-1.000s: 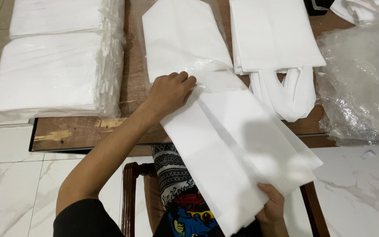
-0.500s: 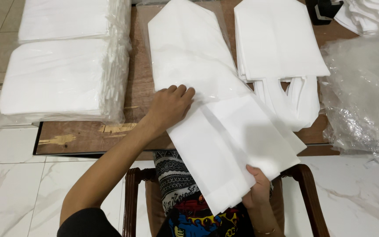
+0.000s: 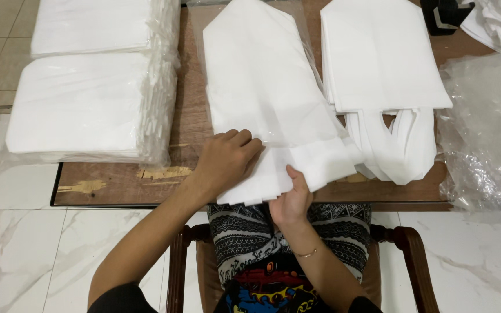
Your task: The person sits at a wooden table and repeatedly folds white plastic bags. They pick up a bag from a stack on the right, fold it in half, and place it onto a stack on the left. The person continues this process for the duration of the video.
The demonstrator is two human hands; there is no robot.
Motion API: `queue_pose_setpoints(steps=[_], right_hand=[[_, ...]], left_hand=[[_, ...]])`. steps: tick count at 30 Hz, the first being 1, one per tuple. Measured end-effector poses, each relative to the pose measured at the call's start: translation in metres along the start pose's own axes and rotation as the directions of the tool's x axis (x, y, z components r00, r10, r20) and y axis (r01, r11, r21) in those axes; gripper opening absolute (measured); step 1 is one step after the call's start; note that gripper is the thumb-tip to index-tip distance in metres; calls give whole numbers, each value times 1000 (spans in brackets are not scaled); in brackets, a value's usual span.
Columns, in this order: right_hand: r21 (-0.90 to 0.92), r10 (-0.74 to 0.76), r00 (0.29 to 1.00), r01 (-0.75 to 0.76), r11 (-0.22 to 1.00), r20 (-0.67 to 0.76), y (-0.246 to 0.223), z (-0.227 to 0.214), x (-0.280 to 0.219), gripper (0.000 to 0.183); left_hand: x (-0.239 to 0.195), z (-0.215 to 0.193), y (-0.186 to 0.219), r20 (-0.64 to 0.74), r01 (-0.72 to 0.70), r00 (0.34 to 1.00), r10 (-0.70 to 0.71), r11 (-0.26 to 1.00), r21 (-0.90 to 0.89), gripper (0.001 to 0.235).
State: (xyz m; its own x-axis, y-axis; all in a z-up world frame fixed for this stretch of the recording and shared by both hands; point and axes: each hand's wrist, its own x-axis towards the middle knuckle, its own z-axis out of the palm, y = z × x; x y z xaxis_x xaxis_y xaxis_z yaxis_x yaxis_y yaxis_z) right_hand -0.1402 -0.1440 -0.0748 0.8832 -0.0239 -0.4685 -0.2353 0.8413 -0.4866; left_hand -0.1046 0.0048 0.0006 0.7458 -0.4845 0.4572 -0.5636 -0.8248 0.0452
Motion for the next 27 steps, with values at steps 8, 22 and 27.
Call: queue_pose_setpoints(steps=[8, 22, 27], right_hand=[[86, -60, 980, 78, 993, -192, 40, 35, 79, 57], [234, 84, 995, -71, 970, -45, 18, 95, 123, 51], [192, 95, 995, -87, 978, -33, 38, 40, 180, 50]], left_hand=[[-4, 0, -7, -43, 27, 999, -30, 998, -53, 12], [-14, 13, -15, -156, 1, 988, -13, 997, -76, 9], [-20, 23, -15, -97, -12, 995, 7, 999, -48, 7]])
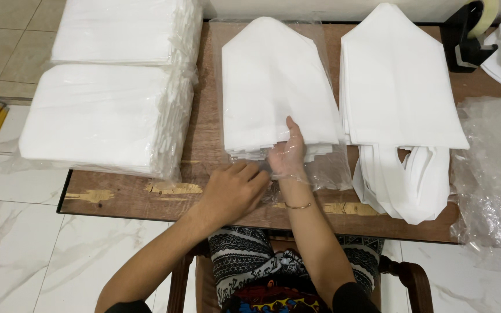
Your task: The person sits at a wooden table and repeatedly folds white plastic bags. They pick up a bag from a stack on the right, fold it in half, and place it onto a stack on the left. The person continues this process for the duration of the video.
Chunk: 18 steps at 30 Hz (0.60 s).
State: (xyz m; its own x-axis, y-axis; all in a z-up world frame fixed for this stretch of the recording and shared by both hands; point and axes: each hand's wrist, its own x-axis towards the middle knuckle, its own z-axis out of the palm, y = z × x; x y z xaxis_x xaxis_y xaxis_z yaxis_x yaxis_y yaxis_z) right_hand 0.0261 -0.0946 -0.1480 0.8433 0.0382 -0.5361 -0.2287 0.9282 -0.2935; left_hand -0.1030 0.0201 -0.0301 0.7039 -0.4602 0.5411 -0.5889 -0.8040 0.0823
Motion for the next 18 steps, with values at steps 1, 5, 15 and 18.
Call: queue_pose_setpoints(steps=[1, 5, 15, 18], right_hand=[[-52, 7, 1000, -7, 999, 1, 1, -35, 26, 47], [-299, -9, 1000, 14, 954, 16, -38, 30, -106, 32], [-656, -71, 989, 138, 742, 127, -45, -6, -64, 37], [-709, -71, 987, 152, 689, 143, -48, -16, -48, 34]], left_hand=[[-2, 5, 1, -3, -6, 1000, 6, 999, 35, 8], [-3, 2, 1, -29, -19, 999, 22, 995, 96, 13], [-8, 40, 10, -109, -107, 987, 118, 989, 102, 12], [-7, 32, 9, -122, -112, 985, 124, 989, 96, 12]])
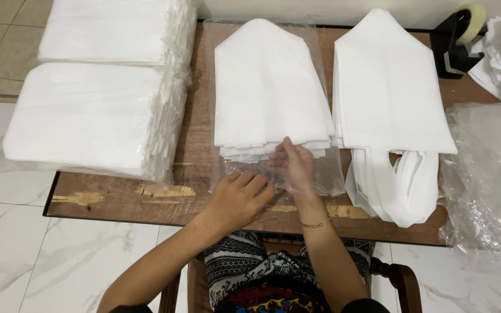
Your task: The person sits at a wooden table and repeatedly folds white plastic bags. They pick up a bag from a stack on the right, fold it in half, and place it onto a stack on the left. The person continues this process for the duration of the video.
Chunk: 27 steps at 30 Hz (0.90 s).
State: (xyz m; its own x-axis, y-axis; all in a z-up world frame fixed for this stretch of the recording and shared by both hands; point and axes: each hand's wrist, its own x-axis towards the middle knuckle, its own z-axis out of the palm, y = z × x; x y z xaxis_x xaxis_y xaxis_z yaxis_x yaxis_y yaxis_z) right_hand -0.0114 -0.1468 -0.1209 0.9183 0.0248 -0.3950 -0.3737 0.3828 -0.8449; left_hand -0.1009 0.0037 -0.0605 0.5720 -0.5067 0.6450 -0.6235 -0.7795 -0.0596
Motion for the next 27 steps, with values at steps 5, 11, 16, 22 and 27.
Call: queue_pose_setpoints(steps=[5, 11, 16, 22, 27], right_hand=[[2, -7, 999, 7, 1000, -38, 6, -10, -3, 37], [-46, -110, 993, 108, 993, -38, 1, -18, 12, 37], [-326, -200, 976, 216, 920, 82, 19, -23, 3, 31], [-680, -246, 867, 494, 541, 434, 4, -8, 18, 20], [-736, -219, 835, 549, 396, 505, 15, -11, 21, 32]], left_hand=[[-3, -2, 2, 16, 38, 999, -37, 998, -52, 15], [3, -6, 4, 1, 31, 1000, -31, 998, -49, 15], [-1, -4, 2, -7, 43, 999, -43, 998, -38, 17], [-8, 4, 4, 30, 15, 999, -13, 998, -56, 15], [-10, 0, -1, 73, 50, 996, -45, 996, -71, 12]])
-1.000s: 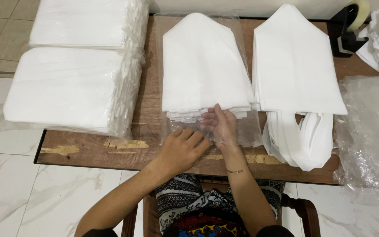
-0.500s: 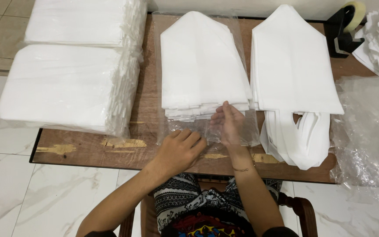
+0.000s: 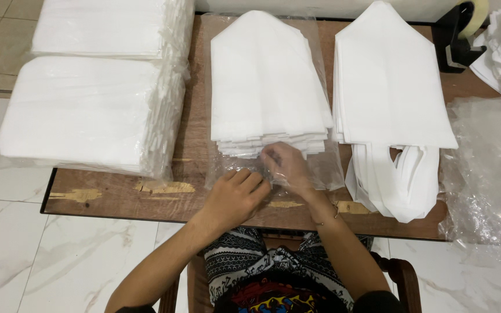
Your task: The person sits at a wooden table and repeatedly folds white plastic bags. They pick up a bag from a stack on the right, fold it in half, and place it onto a stack on the left. The person continues this process for the duration of the video.
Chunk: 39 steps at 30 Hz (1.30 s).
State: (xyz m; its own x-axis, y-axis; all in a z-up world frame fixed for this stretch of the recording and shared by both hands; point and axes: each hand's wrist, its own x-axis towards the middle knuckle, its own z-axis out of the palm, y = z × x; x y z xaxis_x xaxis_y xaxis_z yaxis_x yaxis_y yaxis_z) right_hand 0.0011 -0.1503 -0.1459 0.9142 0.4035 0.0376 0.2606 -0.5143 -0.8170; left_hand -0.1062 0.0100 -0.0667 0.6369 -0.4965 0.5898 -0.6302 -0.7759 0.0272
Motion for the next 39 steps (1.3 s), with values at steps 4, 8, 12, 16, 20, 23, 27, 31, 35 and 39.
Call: queue_pose_setpoints(steps=[4, 8, 12, 16, 20, 23, 27, 31, 35, 39], right_hand=[[23, -159, 987, 160, 987, -19, -9, -4, 0, 19], [37, -244, 967, 248, 968, -76, -3, 1, 10, 23], [-51, -217, 969, 224, 973, 116, 17, 4, -4, 25], [-186, -371, 920, 389, 902, 127, 44, 17, 6, 20], [32, -237, 963, 235, 972, 132, -63, -20, -33, 20], [-456, -487, 866, 482, 748, 115, 164, 62, 17, 21], [-340, -414, 872, 485, 806, 263, 63, 1, -25, 28], [-92, -279, 763, 403, 910, 583, -43, -77, -76, 43], [188, -123, 789, 10, 982, 602, -59, -170, -100, 54], [26, 142, 989, -142, 990, -29, 24, -240, -93, 42]], left_hand=[[-4, 10, 2, 6, -24, 1000, 24, 1000, -5, 15], [-2, 10, -2, 16, -49, 999, 48, 998, 47, 13], [-5, 12, -2, 45, -19, 999, 19, 1000, 1, 13], [-10, 24, -4, 93, -38, 995, 40, 999, -22, 13], [-9, 20, -4, 133, -18, 991, 21, 1000, -23, 11], [-8, 17, -2, 154, -25, 988, 30, 999, -36, 11], [-9, 24, -9, 354, 10, 935, 13, 998, -63, 13], [5, 18, -16, 481, 74, 877, -7, 990, -120, 18], [51, -7, -9, 498, 205, 861, 106, 823, -530, 33], [104, 26, 15, 395, 267, 912, 112, 568, -778, 36]])
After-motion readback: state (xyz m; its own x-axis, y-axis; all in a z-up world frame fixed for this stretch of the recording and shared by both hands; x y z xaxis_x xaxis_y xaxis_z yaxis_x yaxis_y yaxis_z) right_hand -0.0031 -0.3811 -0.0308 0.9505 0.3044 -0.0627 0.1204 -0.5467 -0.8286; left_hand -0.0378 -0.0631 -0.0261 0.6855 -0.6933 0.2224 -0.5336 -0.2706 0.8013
